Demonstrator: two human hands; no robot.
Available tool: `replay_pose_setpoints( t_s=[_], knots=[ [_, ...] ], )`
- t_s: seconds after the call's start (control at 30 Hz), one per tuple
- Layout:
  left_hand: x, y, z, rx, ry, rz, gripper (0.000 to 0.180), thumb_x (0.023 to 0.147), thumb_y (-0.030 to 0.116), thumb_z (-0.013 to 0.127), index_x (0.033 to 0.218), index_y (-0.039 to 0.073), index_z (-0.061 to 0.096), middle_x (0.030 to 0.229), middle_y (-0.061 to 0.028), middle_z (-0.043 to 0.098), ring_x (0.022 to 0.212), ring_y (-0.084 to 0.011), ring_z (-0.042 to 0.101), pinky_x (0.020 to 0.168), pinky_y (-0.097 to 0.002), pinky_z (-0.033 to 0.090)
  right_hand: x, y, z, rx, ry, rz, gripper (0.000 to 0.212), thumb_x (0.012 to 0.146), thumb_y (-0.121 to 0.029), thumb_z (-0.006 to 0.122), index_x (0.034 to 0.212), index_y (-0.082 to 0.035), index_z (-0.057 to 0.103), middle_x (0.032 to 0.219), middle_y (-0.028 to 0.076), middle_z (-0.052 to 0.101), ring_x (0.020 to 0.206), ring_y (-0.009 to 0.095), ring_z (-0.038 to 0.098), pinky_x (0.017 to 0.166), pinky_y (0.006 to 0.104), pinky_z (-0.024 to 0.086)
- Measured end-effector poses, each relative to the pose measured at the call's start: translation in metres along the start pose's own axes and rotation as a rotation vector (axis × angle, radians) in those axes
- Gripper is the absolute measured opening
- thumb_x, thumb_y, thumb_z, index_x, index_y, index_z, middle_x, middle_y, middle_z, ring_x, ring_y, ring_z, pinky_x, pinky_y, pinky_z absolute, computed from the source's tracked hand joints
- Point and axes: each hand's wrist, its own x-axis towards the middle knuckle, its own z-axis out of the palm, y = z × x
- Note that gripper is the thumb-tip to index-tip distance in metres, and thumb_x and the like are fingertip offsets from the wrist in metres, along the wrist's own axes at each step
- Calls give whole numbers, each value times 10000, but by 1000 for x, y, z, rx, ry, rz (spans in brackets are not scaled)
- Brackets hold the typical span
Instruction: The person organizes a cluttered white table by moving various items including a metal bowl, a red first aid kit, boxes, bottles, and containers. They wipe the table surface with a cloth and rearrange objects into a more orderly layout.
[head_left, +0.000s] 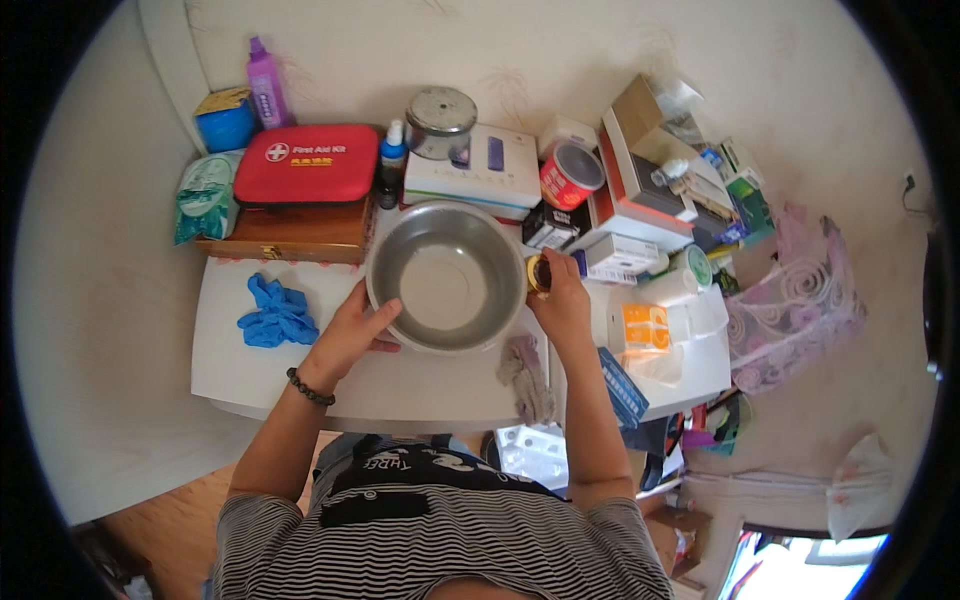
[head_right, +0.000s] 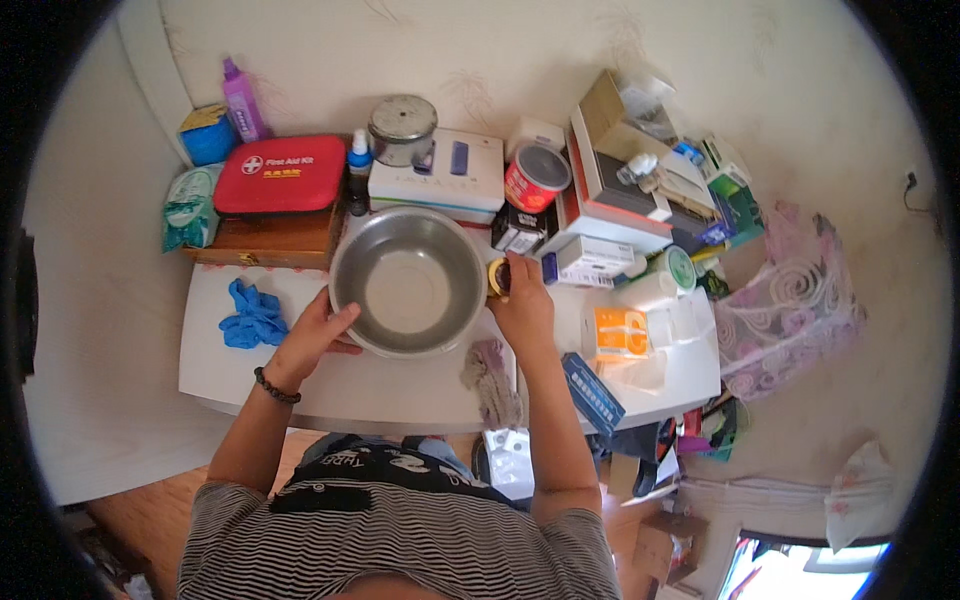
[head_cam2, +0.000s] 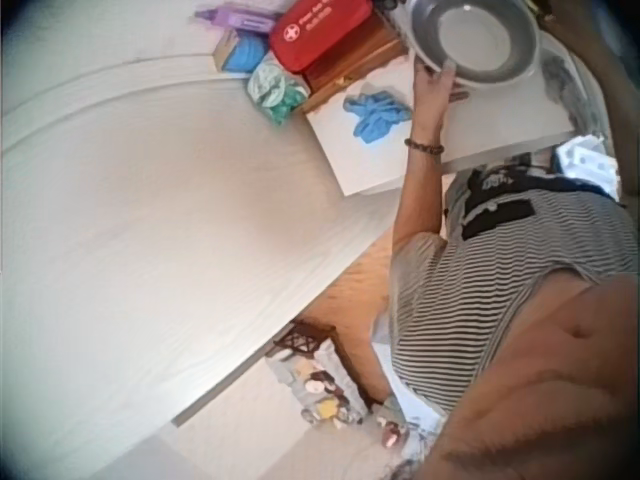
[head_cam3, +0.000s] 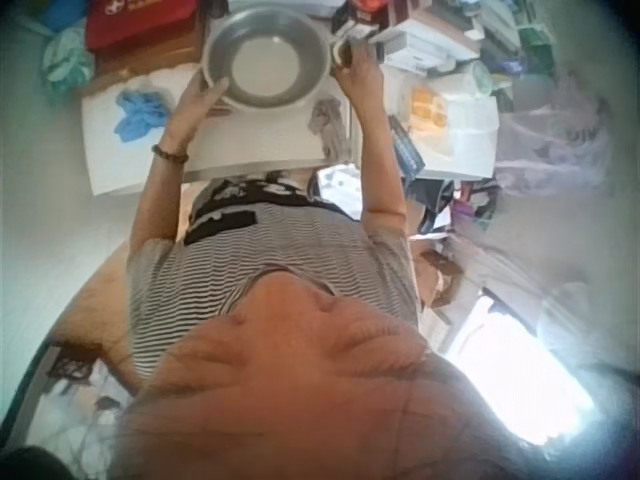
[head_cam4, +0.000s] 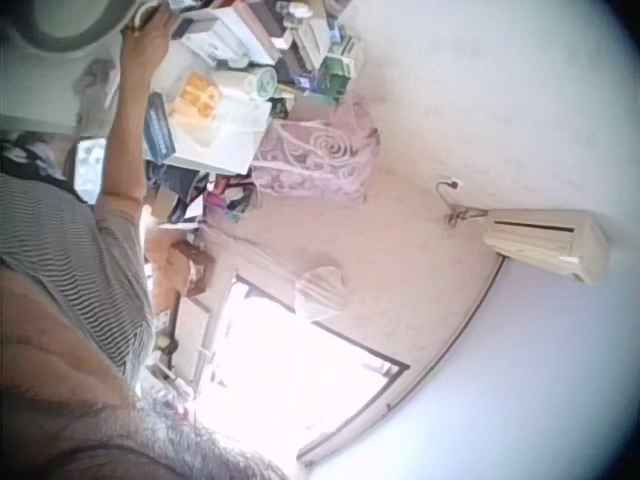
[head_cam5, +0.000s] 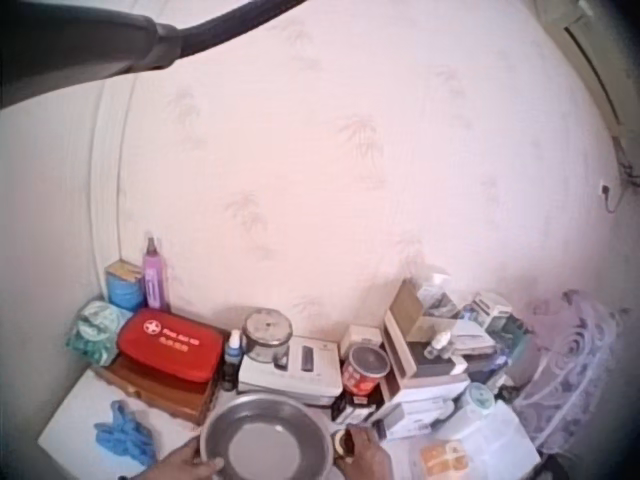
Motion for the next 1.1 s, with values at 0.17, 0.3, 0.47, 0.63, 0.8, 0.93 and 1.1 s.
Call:
replay_pose_setpoints(
  t_s=[0.17,0.3,0.47,0.63,0.8,0.93,1.1],
  knots=[
    [7,-8,2,-142,13,65,393,923,116,532,1301,22,480,1132,-82,636,945,-182,674,759,-325,600,-5,3,-5,-64,14,96,748,644,-84,816,1307,-66,469,1263,140,524,1091,360,581,868,429,508],
    [1,-3,-10,-134,51,27,374,887,72,517,1253,-1,505,1080,-78,647,910,-171,676,741,-311,602,-14,22,-27,-105,78,152,744,641,-99,822,1299,-66,477,1262,136,528,1097,356,573,870,436,505],
    [-34,21,-23,-79,144,39,377,886,85,521,1255,9,517,1036,-49,648,827,-122,652,659,-241,567,-24,49,-38,-302,82,177,738,631,-128,837,1283,-32,506,1270,142,526,1186,350,499,963,462,433],
    [-74,30,-50,-21,215,43,372,892,98,530,1257,24,530,960,-8,636,730,-45,564,550,-190,435,-41,42,-32,-322,240,1,768,668,-174,821,1342,-34,481,1364,185,454,1272,381,427,1036,460,377],
    [-118,25,-79,-20,399,61,357,879,71,519,1226,-7,541,978,-23,629,754,-72,538,648,-230,455,-125,-14,-7,-67,-352,-264,730,791,-308,728,1376,15,433,1516,237,280,1406,422,265,1130,521,256],
    [-152,15,-105,-96,427,74,345,878,61,520,1215,-5,540,1042,-37,633,870,-105,579,774,-266,480,-84,-9,40,-141,-131,-214,615,879,-302,628,1368,15,430,1485,244,320,1390,422,289,1137,488,256],
    [-175,12,-126,-130,434,138,377,890,65,532,1261,-3,516,1124,-56,630,987,-133,600,867,-287,484,29,-20,105,-108,50,-365,569,911,-329,573,1331,37,455,1417,244,396,1356,397,337,1131,468,267]
  ],
)
